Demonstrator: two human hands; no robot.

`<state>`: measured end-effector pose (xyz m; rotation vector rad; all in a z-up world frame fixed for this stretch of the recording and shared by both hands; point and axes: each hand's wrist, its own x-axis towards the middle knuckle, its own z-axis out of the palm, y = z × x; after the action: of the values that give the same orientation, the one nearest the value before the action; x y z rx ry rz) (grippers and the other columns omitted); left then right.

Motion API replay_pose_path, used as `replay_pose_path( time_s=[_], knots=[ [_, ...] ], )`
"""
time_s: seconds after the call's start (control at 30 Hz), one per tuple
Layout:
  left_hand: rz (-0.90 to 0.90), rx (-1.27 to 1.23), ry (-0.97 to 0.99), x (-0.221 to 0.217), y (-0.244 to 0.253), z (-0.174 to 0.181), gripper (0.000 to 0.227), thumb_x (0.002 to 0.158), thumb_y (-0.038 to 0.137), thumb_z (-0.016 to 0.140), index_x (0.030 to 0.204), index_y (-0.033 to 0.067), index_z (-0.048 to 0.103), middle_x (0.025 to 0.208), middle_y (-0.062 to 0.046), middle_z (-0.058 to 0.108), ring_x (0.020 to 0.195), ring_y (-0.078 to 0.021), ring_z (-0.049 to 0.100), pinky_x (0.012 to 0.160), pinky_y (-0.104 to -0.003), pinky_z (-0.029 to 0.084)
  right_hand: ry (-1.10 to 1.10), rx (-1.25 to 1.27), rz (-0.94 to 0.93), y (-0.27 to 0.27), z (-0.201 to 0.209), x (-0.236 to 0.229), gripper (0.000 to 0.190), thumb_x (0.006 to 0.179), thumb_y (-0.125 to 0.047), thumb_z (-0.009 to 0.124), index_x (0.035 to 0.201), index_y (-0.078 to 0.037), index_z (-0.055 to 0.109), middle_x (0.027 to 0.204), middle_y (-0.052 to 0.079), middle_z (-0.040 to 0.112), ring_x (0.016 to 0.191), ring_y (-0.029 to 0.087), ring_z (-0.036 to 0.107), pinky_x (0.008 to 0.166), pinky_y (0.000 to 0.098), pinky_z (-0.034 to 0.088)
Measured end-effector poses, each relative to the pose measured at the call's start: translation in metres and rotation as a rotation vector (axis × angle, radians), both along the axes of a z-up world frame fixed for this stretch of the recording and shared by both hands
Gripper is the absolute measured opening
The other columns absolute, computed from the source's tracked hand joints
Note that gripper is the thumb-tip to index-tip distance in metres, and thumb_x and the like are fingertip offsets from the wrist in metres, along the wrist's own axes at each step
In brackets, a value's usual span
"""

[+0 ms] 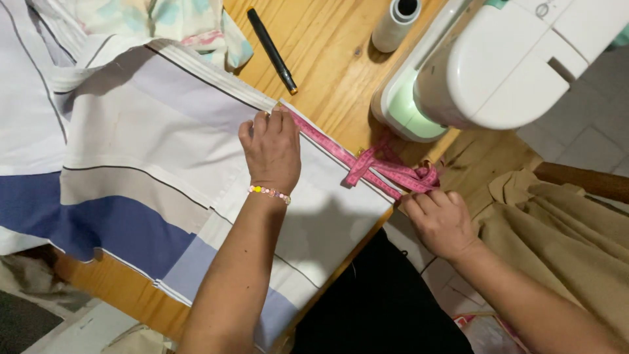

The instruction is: The person measures a piece of striped fabric on a wooden table using a pink measuring tape. They repeatedly align the tape along the edges, smooth the fabric, and mark measurements with a black marker.

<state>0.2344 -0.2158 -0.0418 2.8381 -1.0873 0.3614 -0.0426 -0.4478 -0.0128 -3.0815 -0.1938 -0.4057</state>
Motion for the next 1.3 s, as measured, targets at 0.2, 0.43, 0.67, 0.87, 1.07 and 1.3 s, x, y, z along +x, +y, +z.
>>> replay_pose_path(
  time_s=[0.2, 0.43, 0.67, 0.87, 1.07, 1.3],
  knots=[
    [0.007, -0.004, 0.065, -0.006, -0.009, 0.024, 0.057, 0.09, 0.049, 0.077, 0.122, 0.0024, 0.07, 0.118, -0.014, 0.07, 0.118, -0.0315, 0.058, 0.101, -0.052, 0.035, -0.117, 0.122, 0.037, -0.003, 0.011, -0.001, 0.02, 0.104, -0.02, 0.057, 0.105, -0.017, 0.076, 0.085, 0.005, 0.063, 0.068, 0.025, 0.057, 0.064, 0.036, 0.043],
    [0.003, 0.005, 0.072, -0.008, -0.013, 0.036, 0.062, 0.086, 0.048, 0.081, 0.123, -0.0003, 0.068, 0.119, -0.015, 0.069, 0.118, -0.032, 0.058, 0.101, -0.051, 0.036, -0.2, 0.233, 0.072, -0.008, 0.015, -0.002, 0.028, 0.107, -0.019, 0.05, 0.112, -0.012, 0.077, 0.087, 0.007, 0.063, 0.063, 0.023, 0.055, 0.06, 0.0343, 0.041],
    [-0.006, 0.02, 0.054, -0.008, -0.012, 0.032, 0.062, 0.087, 0.05, 0.079, 0.123, -0.0005, 0.069, 0.118, -0.016, 0.069, 0.117, -0.0322, 0.058, 0.101, -0.051, 0.037, -0.242, 0.259, 0.097, -0.012, 0.004, -0.001, 0.025, 0.106, -0.021, 0.054, 0.106, -0.012, 0.078, 0.087, 0.005, 0.064, 0.062, 0.021, 0.056, 0.059, 0.0335, 0.043],
    [-0.003, 0.027, 0.064, -0.008, -0.013, 0.033, 0.06, 0.088, 0.049, 0.079, 0.122, 0.0005, 0.069, 0.118, -0.015, 0.069, 0.116, -0.0308, 0.058, 0.101, -0.05, 0.036, -0.25, 0.258, 0.097, -0.011, -0.003, -0.002, 0.02, 0.104, -0.019, 0.059, 0.106, -0.012, 0.077, 0.086, 0.004, 0.062, 0.061, 0.021, 0.055, 0.057, 0.0338, 0.042],
    [0.006, 0.03, 0.062, -0.008, -0.013, 0.035, 0.062, 0.085, 0.049, 0.081, 0.122, 0.0007, 0.069, 0.118, -0.014, 0.069, 0.115, -0.0307, 0.059, 0.1, -0.05, 0.037, -0.274, 0.282, 0.097, -0.005, 0.001, 0.002, 0.011, 0.099, -0.012, 0.068, 0.1, -0.012, 0.079, 0.08, 0.005, 0.06, 0.056, 0.023, 0.052, 0.055, 0.0348, 0.042],
    [0.016, 0.018, 0.085, -0.008, -0.013, 0.038, 0.06, 0.088, 0.05, 0.079, 0.123, 0.0023, 0.069, 0.118, -0.013, 0.069, 0.116, -0.0293, 0.058, 0.101, -0.05, 0.036, -0.207, 0.339, 0.089, -0.006, -0.003, -0.002, 0.014, 0.1, -0.01, 0.064, 0.104, -0.009, 0.077, 0.082, 0.006, 0.06, 0.061, 0.024, 0.058, 0.058, 0.0354, 0.047]
  ],
)
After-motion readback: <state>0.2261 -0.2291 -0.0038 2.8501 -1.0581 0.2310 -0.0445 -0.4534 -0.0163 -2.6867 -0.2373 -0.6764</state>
